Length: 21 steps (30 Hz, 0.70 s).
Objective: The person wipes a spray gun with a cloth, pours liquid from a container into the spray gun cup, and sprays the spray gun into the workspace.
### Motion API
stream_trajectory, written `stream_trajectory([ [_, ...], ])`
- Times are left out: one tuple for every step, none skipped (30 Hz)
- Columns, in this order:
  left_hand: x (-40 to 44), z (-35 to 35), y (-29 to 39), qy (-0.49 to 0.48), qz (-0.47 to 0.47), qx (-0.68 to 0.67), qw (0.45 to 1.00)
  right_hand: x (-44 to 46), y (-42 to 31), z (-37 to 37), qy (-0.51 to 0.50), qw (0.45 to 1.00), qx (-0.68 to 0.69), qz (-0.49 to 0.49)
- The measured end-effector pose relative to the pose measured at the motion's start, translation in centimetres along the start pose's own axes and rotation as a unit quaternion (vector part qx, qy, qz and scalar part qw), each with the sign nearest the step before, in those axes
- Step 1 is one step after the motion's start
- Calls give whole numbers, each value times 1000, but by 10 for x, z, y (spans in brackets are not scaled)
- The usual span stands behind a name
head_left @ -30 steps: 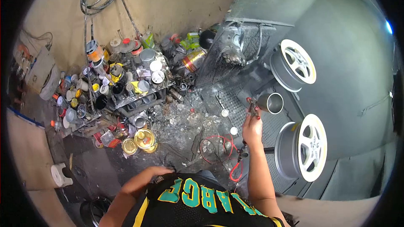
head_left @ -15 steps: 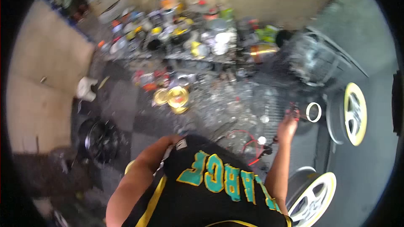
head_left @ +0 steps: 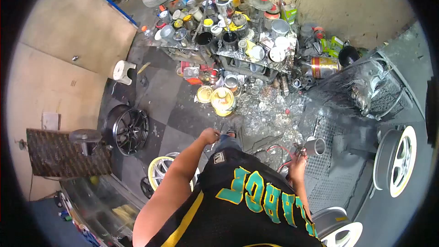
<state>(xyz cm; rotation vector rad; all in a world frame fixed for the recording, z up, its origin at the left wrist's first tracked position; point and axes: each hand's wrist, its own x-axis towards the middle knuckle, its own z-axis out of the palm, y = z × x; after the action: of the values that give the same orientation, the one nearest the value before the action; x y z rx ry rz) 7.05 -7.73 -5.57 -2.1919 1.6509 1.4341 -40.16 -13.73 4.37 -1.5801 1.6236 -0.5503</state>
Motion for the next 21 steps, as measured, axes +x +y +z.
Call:
stream_trajectory([
  [9,-8,-1,47,-27,-80,995,-3,-1,8,-46,999,4,19],
  [20,-18,1,41,-24,-81,996,-9,-6,14,-43,999,0,25],
  [32,-27,3,73,-68,-104,990,-15,-14,19,-30,999,-38,13],
  [45,-36,5,104,-114,-128,980,-17,-21,24,-19,997,-78,-1],
  [63,-38,-1,95,-115,-136,980,-22,-50,25,-3,995,-95,-7],
  [84,-38,-11,128,-149,-244,950,-19,-49,29,-9,994,-105,-2],
  [104,-38,-23,160,-186,-347,905,-19,-46,33,-45,992,-99,67],
  [118,-46,-26,153,-192,-353,903,-19,-46,39,-80,983,-92,136],
  [132,-53,-24,126,-226,-447,856,-23,-55,46,-58,982,-136,115],
  [147,-60,-21,99,-258,-533,800,-27,-64,53,-36,979,-179,93],
  [165,-62,-21,87,-295,-606,734,-23,-82,58,-38,981,-157,103],
  [182,-62,-26,79,-302,-607,731,-37,-41,61,-64,984,-123,109],
  [199,-58,-33,71,-313,-662,677,-46,-41,62,-81,975,-158,131],
  [216,-54,-39,63,-322,-713,620,-51,-44,65,-96,965,-191,153],
  [227,-53,-44,63,-329,-734,590,-57,-55,69,-87,964,-200,153],
  [239,-51,-47,55,-332,-734,590,-63,-66,70,-77,963,-208,152],
  [246,-56,-45,67,-368,-760,532,-59,-84,67,-126,948,-185,227],
  [255,-54,-46,79,-403,-781,471,-64,-74,72,-137,950,-200,199],
  [269,-47,-52,83,-421,-784,449,-72,-66,71,-138,941,-167,260],
  [277,-44,-52,75,-425,-782,450,-74,-77,70,-139,927,-134,320],
  [284,-43,-52,84,-449,-770,445,-74,-89,69,-138,925,-137,327],
])
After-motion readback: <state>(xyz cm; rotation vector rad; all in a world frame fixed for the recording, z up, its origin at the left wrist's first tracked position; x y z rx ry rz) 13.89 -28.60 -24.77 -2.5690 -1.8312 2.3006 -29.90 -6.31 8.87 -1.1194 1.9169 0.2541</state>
